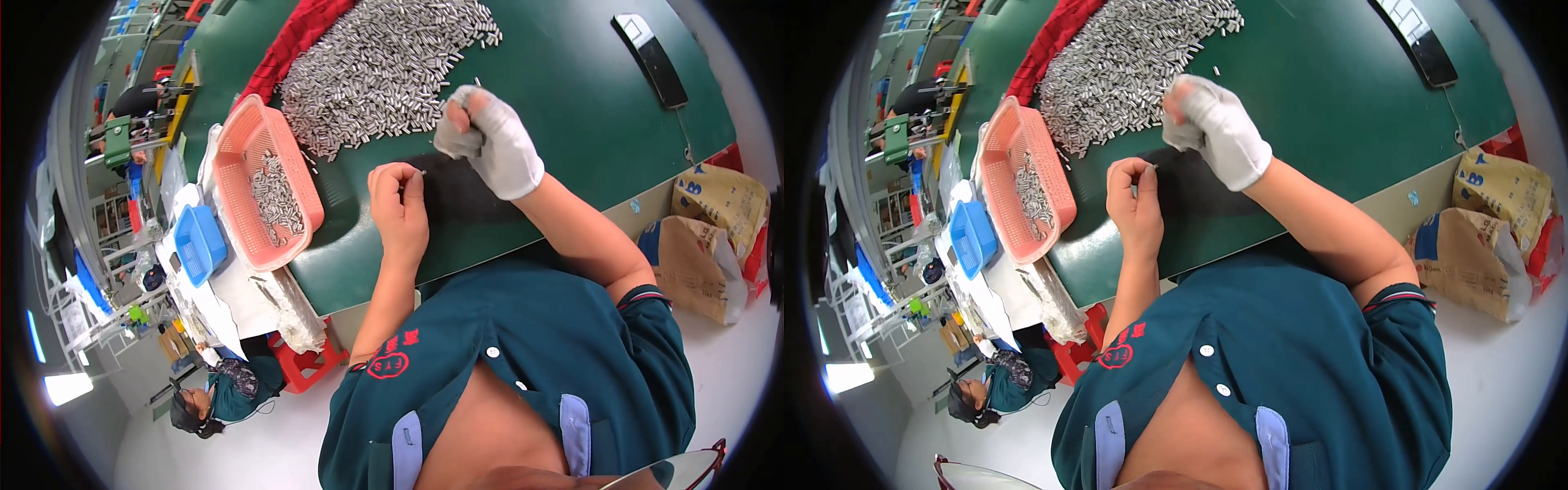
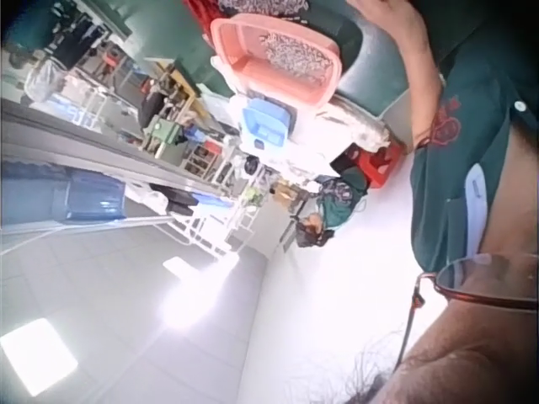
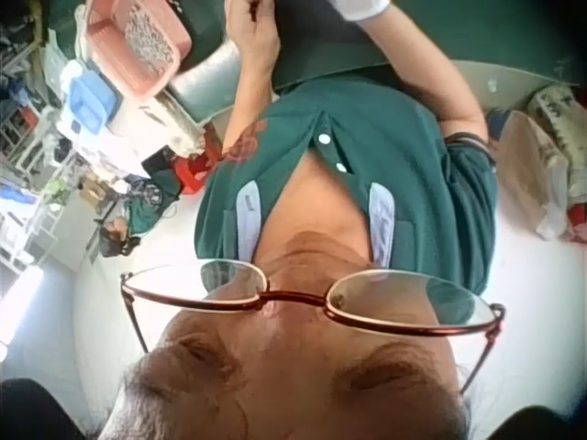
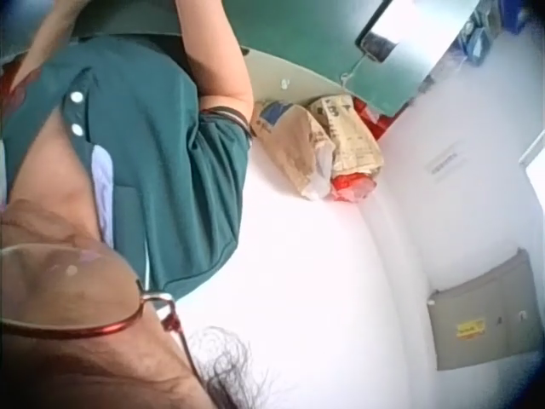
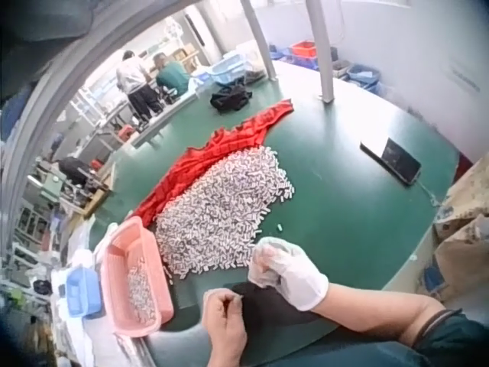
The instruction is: The person assembles small metal pins into a component housing by hand at a workbench.
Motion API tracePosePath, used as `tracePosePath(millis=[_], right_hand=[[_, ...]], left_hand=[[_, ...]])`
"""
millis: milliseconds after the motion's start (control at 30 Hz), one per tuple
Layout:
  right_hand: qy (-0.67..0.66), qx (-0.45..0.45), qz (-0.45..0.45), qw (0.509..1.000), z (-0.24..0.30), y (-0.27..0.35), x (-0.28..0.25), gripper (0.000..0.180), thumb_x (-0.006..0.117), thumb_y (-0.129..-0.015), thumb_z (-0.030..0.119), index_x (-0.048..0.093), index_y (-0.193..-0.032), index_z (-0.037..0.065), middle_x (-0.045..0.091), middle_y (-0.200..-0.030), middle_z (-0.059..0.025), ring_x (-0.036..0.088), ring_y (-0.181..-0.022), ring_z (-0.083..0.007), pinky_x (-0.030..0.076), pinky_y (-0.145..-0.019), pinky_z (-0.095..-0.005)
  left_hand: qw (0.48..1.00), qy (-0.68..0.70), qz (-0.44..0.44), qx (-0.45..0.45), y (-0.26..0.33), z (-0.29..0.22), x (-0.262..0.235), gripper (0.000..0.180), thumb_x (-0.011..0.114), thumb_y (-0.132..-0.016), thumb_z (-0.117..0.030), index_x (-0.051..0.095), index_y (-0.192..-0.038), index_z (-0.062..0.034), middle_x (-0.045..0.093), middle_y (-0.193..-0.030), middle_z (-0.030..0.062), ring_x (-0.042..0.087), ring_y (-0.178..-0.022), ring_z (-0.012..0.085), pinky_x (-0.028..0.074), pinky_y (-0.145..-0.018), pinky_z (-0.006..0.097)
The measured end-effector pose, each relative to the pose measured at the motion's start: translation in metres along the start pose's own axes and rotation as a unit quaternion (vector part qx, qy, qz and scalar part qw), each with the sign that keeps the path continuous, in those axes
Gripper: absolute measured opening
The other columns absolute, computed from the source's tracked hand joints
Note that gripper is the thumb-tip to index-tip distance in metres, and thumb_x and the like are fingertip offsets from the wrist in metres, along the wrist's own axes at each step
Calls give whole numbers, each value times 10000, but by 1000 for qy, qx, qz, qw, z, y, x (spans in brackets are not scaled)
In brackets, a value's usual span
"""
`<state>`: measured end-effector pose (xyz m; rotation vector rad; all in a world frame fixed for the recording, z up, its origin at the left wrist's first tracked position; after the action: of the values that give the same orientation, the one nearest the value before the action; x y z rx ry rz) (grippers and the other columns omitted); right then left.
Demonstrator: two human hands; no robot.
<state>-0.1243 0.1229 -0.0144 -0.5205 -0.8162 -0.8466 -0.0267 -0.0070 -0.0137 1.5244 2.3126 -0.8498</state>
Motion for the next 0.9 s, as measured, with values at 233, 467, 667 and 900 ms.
tracePosePath(millis=[233, 467, 667, 900], right_hand=[[241, 107, 9, 965, -1, 17, 28, 134, 635, -828, 128, 614, -900, 17, 594, -836, -5, 498, -743, -58, 414, -672, -209], [266, 118, 71, 954, -4, 20, 34, 161, 632, -852, 129, 619, -940, -5, 592, -836, -6, 511, -753, -55, 428, -673, -215], [283, 111, 82, 949, -4, 20, 32, 153, 618, -864, 116, 615, -949, -11, 591, -833, -9, 513, -751, -55, 427, -669, -213], [303, 116, 75, 943, -5, 20, 32, 125, 591, -864, 89, 610, -937, -11, 593, -832, -18, 523, -768, -64, 430, -682, -221]], left_hand=[[959, 284, -1, -13, -8, -13, -20, 50, 564, -919, -20, 526, -946, -38, 489, -971, 33, 434, -808, 89, 374, -717, 204], [977, 207, -5, 41, -8, -34, -28, 66, 580, -892, 5, 533, -926, -27, 513, -955, 54, 473, -827, 130, 400, -730, 236], [991, 115, -7, 62, -10, -42, -29, 72, 607, -846, 15, 548, -871, -18, 546, -886, 83, 506, -834, 203, 427, -750, 285], [995, 91, -5, 51, -9, -39, -29, 69, 605, -846, 12, 548, -870, -18, 552, -878, 79, 515, -824, 210, 433, -742, 293]])
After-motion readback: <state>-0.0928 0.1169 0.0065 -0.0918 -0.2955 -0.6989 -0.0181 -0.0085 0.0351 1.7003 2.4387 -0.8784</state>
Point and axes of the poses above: each hand's wrist, its own y-axis away from the middle knuckle, its own x-axis out of the palm, z = x × y, the point moved 4 cm from there along -y, towards the middle knuckle
